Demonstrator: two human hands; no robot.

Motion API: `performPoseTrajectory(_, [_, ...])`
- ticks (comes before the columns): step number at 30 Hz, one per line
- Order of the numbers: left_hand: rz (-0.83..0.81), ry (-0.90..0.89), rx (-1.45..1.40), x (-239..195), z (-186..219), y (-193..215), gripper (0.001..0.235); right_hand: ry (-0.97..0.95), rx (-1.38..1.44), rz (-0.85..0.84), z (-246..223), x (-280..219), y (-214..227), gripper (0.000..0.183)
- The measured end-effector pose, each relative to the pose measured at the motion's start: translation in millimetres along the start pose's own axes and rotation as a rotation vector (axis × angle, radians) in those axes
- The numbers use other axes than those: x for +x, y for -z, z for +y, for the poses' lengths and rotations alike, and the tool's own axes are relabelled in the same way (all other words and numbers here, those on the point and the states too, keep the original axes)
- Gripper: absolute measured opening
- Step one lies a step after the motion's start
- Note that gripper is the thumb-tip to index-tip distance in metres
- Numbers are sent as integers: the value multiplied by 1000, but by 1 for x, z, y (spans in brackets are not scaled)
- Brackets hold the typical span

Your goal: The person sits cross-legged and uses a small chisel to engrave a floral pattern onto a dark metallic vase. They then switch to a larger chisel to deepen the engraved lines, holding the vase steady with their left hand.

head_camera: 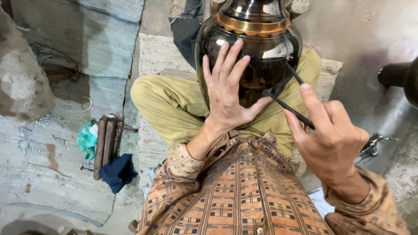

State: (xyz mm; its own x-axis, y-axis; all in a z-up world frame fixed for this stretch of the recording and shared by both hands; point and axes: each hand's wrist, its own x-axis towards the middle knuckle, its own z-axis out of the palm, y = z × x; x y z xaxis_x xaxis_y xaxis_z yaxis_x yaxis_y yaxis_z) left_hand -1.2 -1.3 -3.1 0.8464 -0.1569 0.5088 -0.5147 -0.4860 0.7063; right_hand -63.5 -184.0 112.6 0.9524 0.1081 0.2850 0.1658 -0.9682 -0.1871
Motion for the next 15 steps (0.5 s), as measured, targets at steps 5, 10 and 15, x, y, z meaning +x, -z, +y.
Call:
performPoseTrajectory(5, [-60,-165,-35,14,-9,5,103,91,-106,-47,2,2,2,58])
performPoseTrajectory(10, [-51,-145,-38,14,-15,0,108,81,-153,-98,7,6,1,61])
performPoseTrajectory(15, [26,-69,-44,6,-17,-6,113,133,-203,-123,13,17,1,65])
